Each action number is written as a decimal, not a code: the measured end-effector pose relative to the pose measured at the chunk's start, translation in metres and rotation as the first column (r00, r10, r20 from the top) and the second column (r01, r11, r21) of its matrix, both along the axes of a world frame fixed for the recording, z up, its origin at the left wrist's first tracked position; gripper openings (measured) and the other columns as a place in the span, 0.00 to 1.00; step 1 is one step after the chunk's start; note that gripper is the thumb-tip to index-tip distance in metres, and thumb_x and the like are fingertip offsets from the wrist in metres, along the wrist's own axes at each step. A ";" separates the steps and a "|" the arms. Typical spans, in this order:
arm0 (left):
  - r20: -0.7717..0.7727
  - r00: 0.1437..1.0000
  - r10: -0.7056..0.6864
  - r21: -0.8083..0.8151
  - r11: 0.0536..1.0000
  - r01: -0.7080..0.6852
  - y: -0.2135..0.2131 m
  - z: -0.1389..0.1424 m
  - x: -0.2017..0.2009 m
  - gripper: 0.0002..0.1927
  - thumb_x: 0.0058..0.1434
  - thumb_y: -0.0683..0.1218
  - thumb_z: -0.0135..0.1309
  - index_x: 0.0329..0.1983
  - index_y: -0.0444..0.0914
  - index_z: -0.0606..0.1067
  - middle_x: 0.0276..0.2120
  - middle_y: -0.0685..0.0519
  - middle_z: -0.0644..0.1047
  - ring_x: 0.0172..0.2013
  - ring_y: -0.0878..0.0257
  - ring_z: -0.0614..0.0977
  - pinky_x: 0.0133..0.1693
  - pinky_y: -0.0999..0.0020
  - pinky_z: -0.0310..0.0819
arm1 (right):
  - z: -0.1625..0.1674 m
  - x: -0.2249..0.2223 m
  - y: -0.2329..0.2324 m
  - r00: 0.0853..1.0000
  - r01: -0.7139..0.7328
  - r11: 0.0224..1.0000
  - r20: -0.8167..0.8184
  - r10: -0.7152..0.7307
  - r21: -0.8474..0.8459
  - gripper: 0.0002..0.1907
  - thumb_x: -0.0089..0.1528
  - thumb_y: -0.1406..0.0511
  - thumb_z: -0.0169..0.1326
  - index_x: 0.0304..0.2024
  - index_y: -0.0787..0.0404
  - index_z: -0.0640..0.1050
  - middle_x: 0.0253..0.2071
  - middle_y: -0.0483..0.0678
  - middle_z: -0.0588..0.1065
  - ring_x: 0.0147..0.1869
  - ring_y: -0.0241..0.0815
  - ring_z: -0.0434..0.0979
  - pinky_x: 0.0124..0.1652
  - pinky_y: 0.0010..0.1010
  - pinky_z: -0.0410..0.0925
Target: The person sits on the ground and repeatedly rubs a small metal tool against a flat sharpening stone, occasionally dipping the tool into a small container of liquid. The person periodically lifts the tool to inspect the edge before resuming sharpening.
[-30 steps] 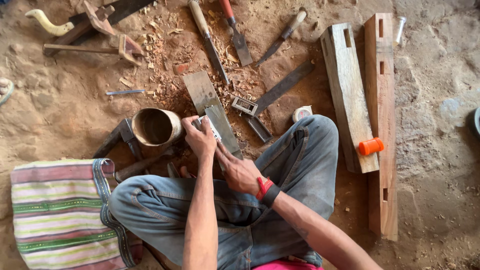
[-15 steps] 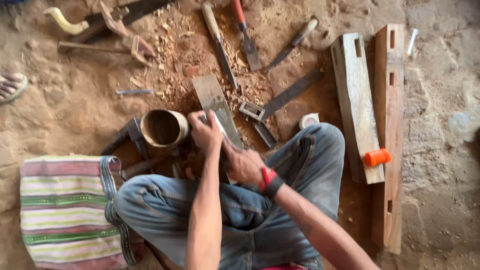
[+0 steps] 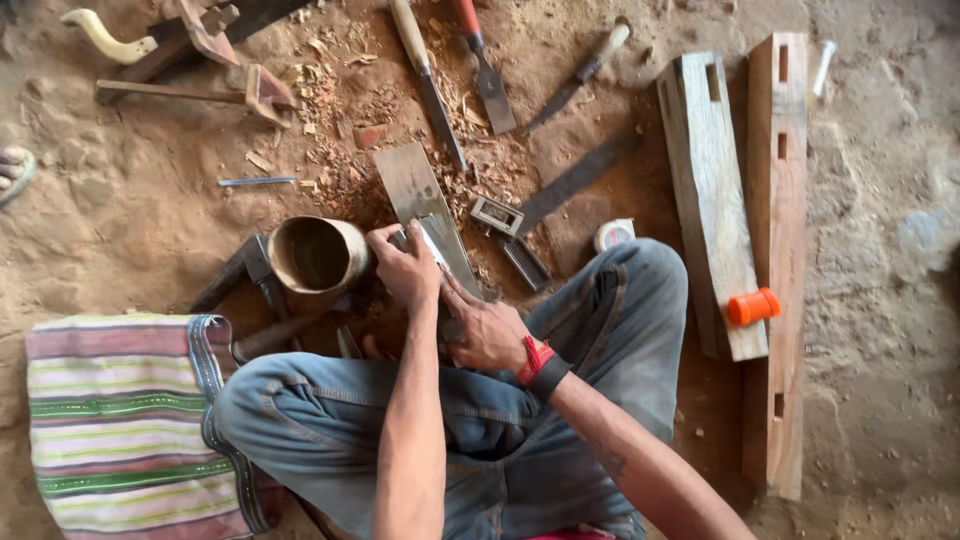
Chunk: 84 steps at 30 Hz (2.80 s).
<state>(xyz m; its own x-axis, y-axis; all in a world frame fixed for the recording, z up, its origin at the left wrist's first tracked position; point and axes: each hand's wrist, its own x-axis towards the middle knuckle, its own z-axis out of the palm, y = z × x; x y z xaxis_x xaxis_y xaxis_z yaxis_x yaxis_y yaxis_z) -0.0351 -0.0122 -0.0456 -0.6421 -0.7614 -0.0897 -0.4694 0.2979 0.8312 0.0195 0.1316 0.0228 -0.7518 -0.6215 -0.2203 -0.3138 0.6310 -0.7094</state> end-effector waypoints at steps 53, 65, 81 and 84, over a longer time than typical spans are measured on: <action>0.037 0.999 -0.029 -0.266 0.963 0.038 0.002 0.020 -0.035 0.16 0.69 0.57 0.54 0.49 0.42 0.68 0.37 0.42 0.83 0.36 0.41 0.85 0.34 0.46 0.78 | -0.013 -0.011 -0.007 0.992 0.047 0.998 -0.111 -0.051 -0.043 0.56 0.47 0.57 0.62 0.75 0.60 0.54 0.73 0.62 0.62 0.45 0.65 0.81 0.43 0.48 0.75; 0.059 0.998 -0.031 -0.172 0.984 0.041 0.020 0.022 0.011 0.17 0.65 0.60 0.55 0.43 0.44 0.69 0.40 0.45 0.82 0.39 0.41 0.84 0.36 0.44 0.75 | -0.001 0.022 0.005 0.994 0.105 0.994 0.042 -0.105 -0.003 0.56 0.46 0.60 0.61 0.75 0.57 0.54 0.73 0.61 0.62 0.44 0.65 0.79 0.41 0.50 0.74; 0.255 0.963 0.090 -0.116 0.991 -0.062 0.014 0.027 -0.028 0.19 0.66 0.62 0.56 0.49 0.46 0.71 0.40 0.44 0.82 0.39 0.39 0.84 0.37 0.42 0.76 | 0.000 -0.019 0.002 0.996 0.070 0.997 -0.046 -0.072 -0.041 0.57 0.48 0.57 0.61 0.78 0.59 0.54 0.75 0.63 0.63 0.38 0.66 0.80 0.38 0.48 0.75; 0.199 0.977 0.074 -0.155 0.987 -0.044 0.003 0.029 -0.049 0.17 0.65 0.60 0.56 0.49 0.47 0.72 0.41 0.43 0.82 0.40 0.38 0.83 0.38 0.41 0.75 | -0.007 -0.037 -0.006 0.995 0.057 0.998 -0.084 -0.057 -0.007 0.58 0.47 0.54 0.63 0.76 0.58 0.54 0.71 0.61 0.65 0.39 0.68 0.79 0.38 0.52 0.73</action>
